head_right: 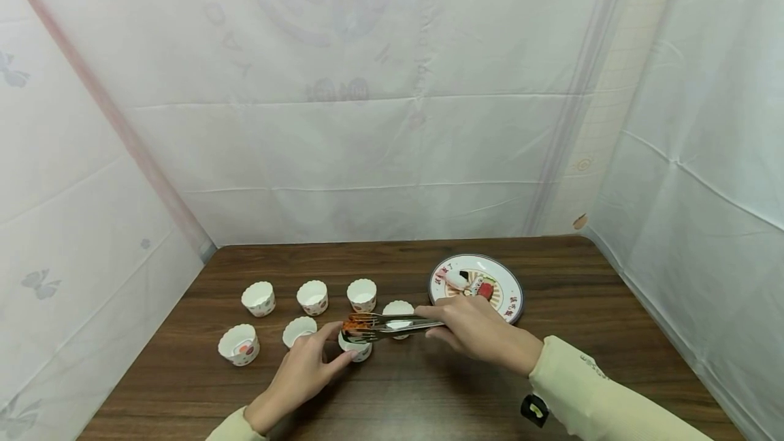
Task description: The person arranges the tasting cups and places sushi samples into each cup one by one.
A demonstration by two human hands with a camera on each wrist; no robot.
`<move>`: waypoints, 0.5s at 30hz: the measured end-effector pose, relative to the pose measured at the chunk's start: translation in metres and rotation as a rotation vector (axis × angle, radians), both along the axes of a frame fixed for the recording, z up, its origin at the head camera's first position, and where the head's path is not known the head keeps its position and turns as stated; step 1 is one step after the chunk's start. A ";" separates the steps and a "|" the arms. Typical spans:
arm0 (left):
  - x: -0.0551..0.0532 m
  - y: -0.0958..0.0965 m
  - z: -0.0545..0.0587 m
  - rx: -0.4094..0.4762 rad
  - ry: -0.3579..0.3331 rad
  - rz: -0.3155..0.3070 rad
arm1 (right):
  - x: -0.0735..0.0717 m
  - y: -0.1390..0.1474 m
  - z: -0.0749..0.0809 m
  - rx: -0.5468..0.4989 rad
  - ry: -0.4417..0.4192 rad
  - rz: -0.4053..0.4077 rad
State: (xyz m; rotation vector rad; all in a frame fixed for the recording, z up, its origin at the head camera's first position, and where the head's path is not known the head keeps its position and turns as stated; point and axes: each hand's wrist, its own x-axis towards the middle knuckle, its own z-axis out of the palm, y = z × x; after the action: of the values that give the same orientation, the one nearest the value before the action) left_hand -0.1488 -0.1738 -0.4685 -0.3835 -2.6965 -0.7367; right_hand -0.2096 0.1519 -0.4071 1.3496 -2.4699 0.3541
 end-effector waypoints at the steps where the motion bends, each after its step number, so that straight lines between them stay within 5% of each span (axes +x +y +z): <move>1: 0.000 0.000 0.000 -0.001 0.001 0.001 | 0.000 0.000 0.000 0.002 -0.004 0.000; 15: 0.001 0.001 0.001 0.011 -0.007 0.001 | 0.001 0.000 0.000 -0.001 -0.019 -0.004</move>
State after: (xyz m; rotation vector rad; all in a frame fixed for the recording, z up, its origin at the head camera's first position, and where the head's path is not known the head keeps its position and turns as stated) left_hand -0.1480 -0.1730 -0.4672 -0.3781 -2.6974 -0.7543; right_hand -0.2087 0.1515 -0.4074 1.3468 -2.4873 0.3698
